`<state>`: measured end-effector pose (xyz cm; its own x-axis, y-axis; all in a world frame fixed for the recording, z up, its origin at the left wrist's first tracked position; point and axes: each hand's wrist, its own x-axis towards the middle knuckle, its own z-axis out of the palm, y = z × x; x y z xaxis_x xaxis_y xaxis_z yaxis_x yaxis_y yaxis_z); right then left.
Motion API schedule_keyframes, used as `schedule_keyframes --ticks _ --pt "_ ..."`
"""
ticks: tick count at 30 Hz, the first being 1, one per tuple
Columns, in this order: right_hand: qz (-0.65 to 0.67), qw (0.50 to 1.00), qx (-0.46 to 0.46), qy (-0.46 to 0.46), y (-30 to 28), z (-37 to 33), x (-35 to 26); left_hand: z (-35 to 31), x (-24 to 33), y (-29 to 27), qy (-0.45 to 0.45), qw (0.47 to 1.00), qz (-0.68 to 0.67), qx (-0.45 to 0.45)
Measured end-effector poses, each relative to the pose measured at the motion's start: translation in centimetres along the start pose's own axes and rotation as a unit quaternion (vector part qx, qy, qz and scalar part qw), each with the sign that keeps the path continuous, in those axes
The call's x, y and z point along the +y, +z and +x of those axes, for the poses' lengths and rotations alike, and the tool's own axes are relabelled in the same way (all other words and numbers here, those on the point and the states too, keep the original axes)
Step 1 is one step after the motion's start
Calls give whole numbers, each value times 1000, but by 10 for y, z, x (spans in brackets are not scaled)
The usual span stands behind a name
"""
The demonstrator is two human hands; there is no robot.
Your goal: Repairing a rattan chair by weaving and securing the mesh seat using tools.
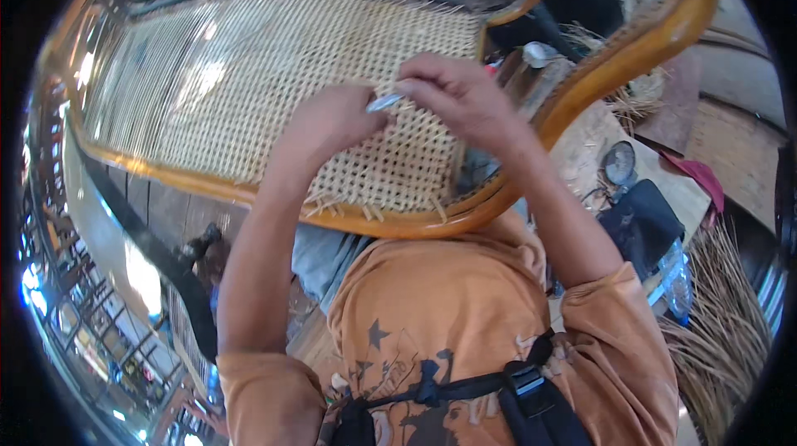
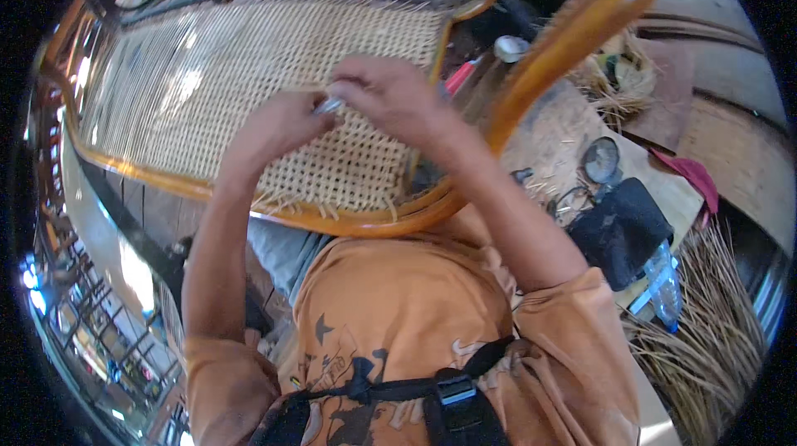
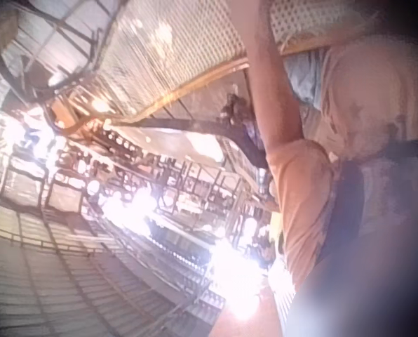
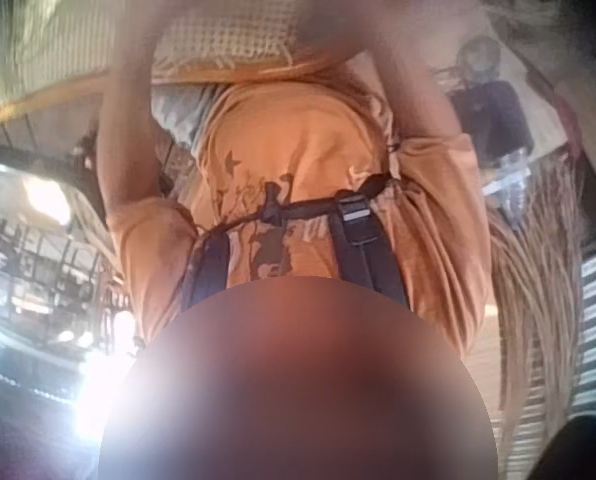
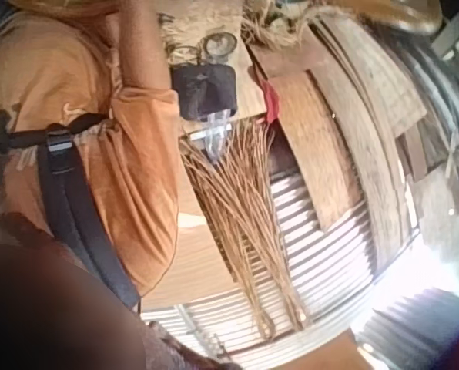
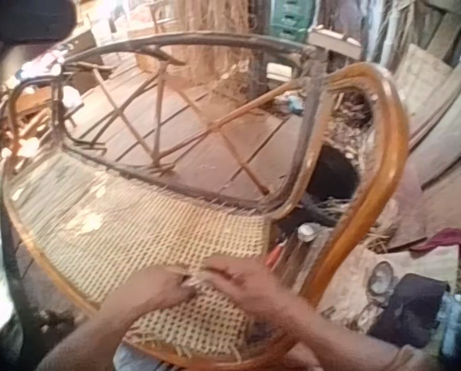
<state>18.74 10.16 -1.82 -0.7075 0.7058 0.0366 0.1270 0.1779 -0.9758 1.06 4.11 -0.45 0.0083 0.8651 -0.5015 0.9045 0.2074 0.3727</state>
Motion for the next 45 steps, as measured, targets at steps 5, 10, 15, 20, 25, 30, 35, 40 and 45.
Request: schedule_keyframes --ticks 5,10,15,20,25,30,35,40,45 --pt "-132 991 -15 35 17 18 -18 -27 11 5 -99 995 11 17" --pt "-252 942 -113 190 0 10 36 0 5 -6 -73 988 121 -62" --pt "-325 912 -126 215 7 15 31 15 25 -19 -65 970 210 -107" --pt "-296 926 -116 205 8 14 35 20 25 -20 -24 960 251 -124" --pt "-251 939 -125 199 3 11 30 25 30 -19 -1 955 253 -153" --pt "-211 942 -147 217 0 10 25 27 29 -17 14 953 258 -158" --pt "-347 905 -160 188 14 9 31 29 28 -8 48 951 266 -153" --pt "-428 863 -152 222 27 2 35 25 2 8 74 972 198 -99" --pt "-466 855 -144 175 36 -2 34 22 2 6 36 979 176 -93"
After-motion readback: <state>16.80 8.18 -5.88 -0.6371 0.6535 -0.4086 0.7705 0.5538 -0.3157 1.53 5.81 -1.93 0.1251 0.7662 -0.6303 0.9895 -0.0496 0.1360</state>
